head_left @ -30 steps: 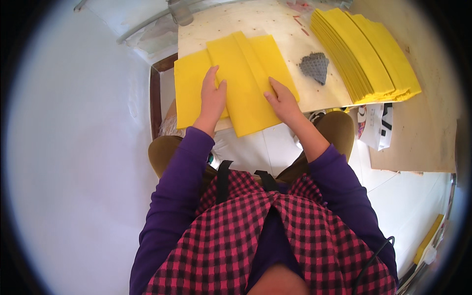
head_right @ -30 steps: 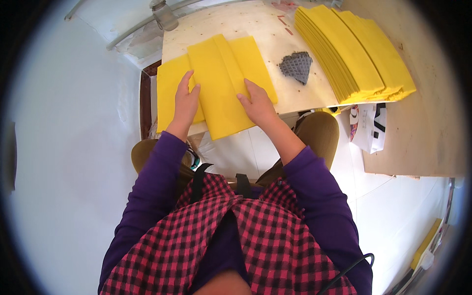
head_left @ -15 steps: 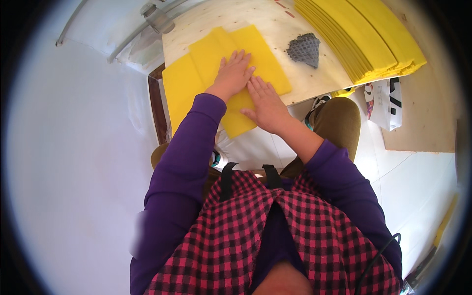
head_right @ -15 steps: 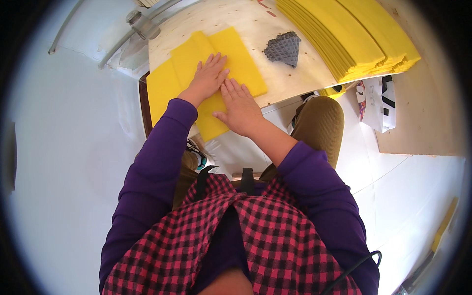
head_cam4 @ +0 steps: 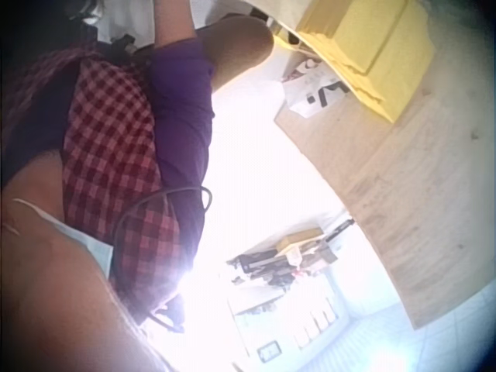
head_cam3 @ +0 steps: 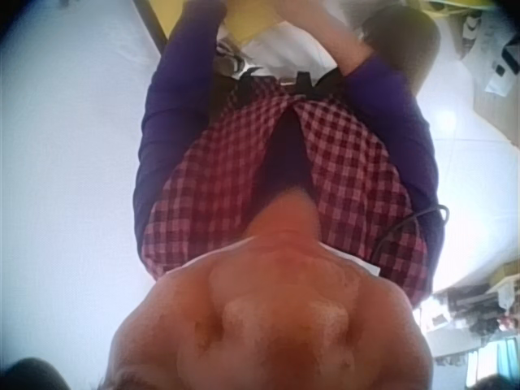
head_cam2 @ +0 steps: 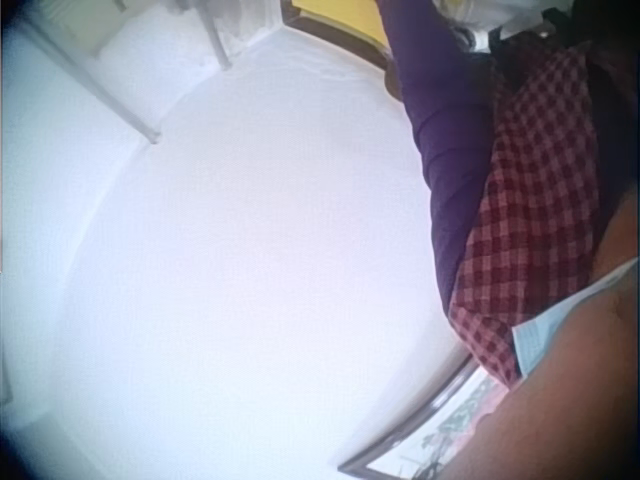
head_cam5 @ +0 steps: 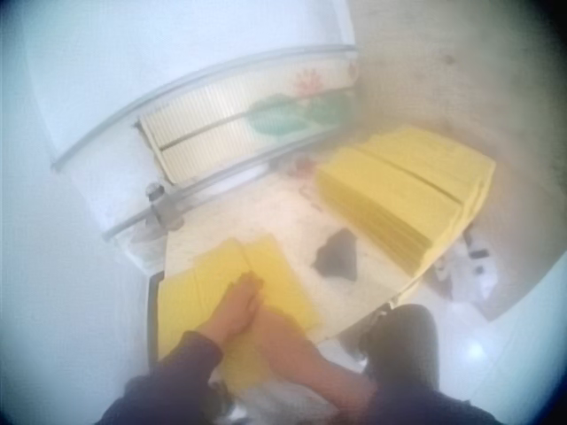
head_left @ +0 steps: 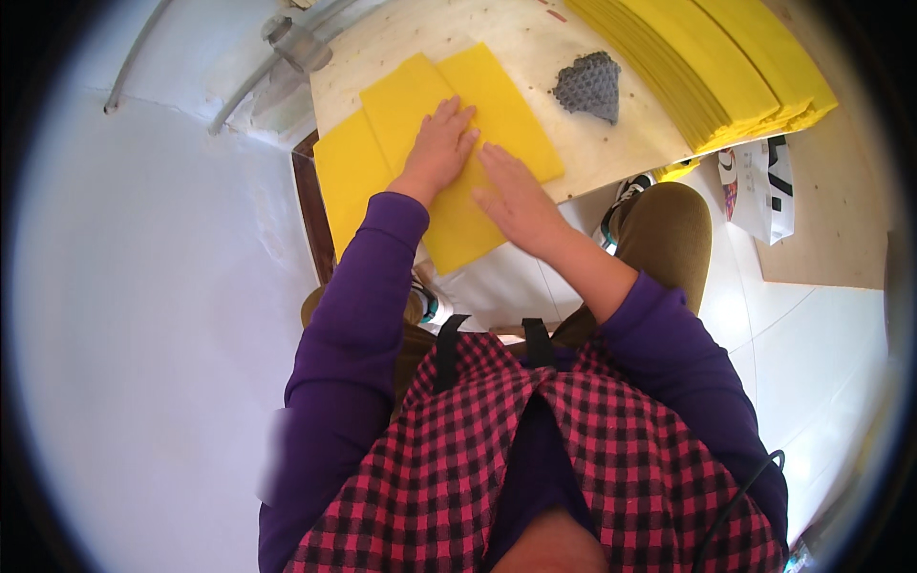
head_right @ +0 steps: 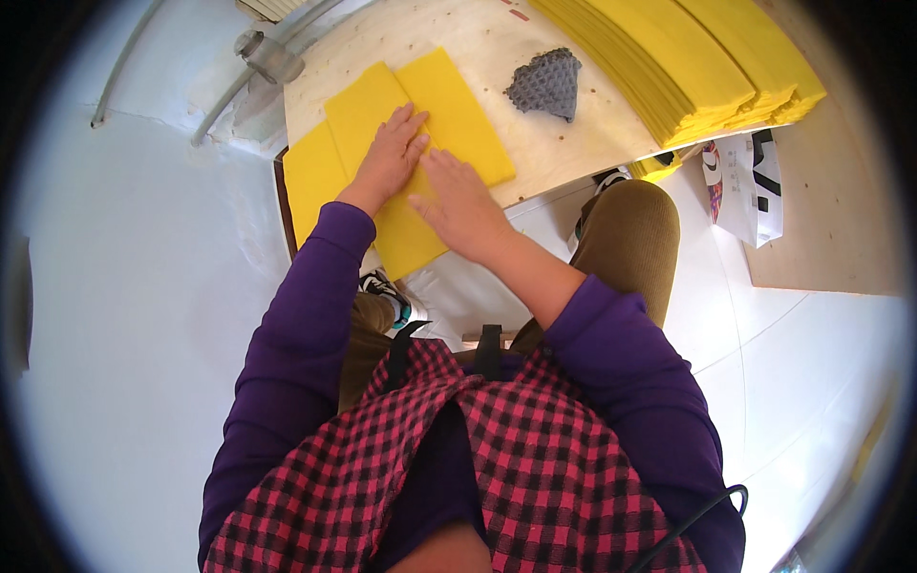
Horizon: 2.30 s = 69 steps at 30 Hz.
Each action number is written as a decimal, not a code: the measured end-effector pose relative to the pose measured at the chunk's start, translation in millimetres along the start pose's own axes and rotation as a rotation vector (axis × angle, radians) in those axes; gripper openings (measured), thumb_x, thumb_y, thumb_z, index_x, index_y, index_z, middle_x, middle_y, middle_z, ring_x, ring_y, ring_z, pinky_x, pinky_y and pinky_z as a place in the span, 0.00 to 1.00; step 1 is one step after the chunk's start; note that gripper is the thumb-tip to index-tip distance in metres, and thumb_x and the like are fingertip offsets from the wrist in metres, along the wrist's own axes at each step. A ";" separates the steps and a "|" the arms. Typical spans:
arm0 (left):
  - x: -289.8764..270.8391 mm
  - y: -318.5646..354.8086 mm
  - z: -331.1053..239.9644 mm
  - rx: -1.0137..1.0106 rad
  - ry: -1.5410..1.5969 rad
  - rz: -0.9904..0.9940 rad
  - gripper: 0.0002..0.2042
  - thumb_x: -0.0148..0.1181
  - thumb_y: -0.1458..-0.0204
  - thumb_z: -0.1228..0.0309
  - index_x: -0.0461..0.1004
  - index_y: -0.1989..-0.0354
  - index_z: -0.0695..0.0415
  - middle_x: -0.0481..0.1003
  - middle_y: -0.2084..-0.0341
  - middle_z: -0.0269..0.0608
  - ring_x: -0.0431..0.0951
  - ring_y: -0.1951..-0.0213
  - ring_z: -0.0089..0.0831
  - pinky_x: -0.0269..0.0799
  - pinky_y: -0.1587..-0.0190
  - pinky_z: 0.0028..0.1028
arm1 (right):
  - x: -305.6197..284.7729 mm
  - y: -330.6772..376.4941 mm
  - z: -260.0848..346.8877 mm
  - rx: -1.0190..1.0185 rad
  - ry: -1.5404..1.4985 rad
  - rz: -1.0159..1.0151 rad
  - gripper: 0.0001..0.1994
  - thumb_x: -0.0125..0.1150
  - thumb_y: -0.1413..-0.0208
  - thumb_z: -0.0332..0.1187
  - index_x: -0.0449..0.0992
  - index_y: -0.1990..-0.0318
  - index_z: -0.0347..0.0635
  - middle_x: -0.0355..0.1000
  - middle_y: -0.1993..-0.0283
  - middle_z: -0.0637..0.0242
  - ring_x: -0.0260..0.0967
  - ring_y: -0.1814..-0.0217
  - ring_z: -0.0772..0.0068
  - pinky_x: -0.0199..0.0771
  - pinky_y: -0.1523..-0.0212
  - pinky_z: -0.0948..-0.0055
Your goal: The person folds multiple yellow foam sheets on a wooden table. They align edges, fold each sheet in half, and stack the folded sheets. The person repeats this process for several sheets, maintaining a neat stack.
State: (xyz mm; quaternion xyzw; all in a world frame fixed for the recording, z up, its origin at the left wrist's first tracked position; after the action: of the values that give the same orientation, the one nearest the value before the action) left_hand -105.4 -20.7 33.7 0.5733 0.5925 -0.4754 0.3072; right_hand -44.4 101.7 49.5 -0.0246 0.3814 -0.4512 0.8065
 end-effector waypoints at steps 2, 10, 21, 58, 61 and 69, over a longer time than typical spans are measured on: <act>-4.4 2.8 -2.8 0.033 0.021 -0.057 0.20 0.49 0.41 0.64 0.66 0.42 0.58 0.59 0.37 0.54 0.56 0.34 0.47 0.50 0.34 0.46 | -10.8 -0.5 -15.6 0.079 -0.132 -0.048 0.28 0.52 0.40 0.44 0.61 0.39 0.31 0.60 0.37 0.45 0.53 0.32 0.47 0.51 0.33 0.58; -8.4 6.3 -4.1 0.068 0.030 -0.125 0.19 0.50 0.42 0.65 0.67 0.43 0.58 0.61 0.39 0.54 0.60 0.37 0.48 0.53 0.35 0.46 | -37.2 25.1 -11.6 0.011 0.015 0.113 0.35 0.64 0.50 0.44 0.60 0.37 0.36 0.62 0.37 0.49 0.52 0.31 0.49 0.46 0.31 0.54; -5.1 4.4 2.2 0.057 0.057 -0.157 0.19 0.51 0.42 0.64 0.67 0.43 0.56 0.60 0.38 0.53 0.59 0.37 0.48 0.51 0.35 0.49 | -1.4 52.5 -5.8 -0.093 0.291 0.185 0.39 0.64 0.50 0.38 0.52 0.33 0.40 0.53 0.30 0.58 0.44 0.26 0.57 0.37 0.29 0.49; 21.7 -5.8 -6.5 -0.214 -0.353 0.212 0.34 0.36 0.38 0.49 0.46 0.31 0.62 0.46 0.30 0.48 0.43 0.29 0.38 0.37 0.31 0.47 | -0.2 48.7 1.1 -0.174 0.398 0.329 0.42 0.48 0.46 0.62 0.58 0.36 0.32 0.51 0.30 0.54 0.41 0.25 0.58 0.34 0.28 0.52; 18.4 -20.2 11.0 -0.239 -0.361 0.198 0.34 0.35 0.38 0.49 0.47 0.32 0.63 0.47 0.31 0.49 0.44 0.29 0.38 0.38 0.31 0.48 | -0.8 47.4 1.4 -0.169 0.382 0.335 0.43 0.49 0.47 0.62 0.58 0.36 0.31 0.51 0.30 0.54 0.41 0.25 0.58 0.35 0.28 0.51; 14.3 -68.1 59.1 -0.303 -0.399 0.154 0.34 0.32 0.38 0.47 0.48 0.32 0.63 0.48 0.31 0.46 0.45 0.29 0.37 0.38 0.31 0.49 | 0.9 45.1 -1.7 -0.117 0.315 0.372 0.44 0.51 0.49 0.62 0.55 0.35 0.32 0.50 0.29 0.54 0.43 0.26 0.54 0.37 0.29 0.48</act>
State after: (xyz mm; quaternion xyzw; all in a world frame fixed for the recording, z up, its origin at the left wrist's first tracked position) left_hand -184.5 -61.8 13.8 0.4591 0.5393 -0.4599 0.5356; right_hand -13.3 128.2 30.4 0.0701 0.5256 -0.2705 0.8035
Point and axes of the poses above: each hand's wrist, its own y-axis away from the middle knuckle, its own x-axis out of the palm, z = x × y, the point moved 10 cm from there along -y, towards the middle knuckle
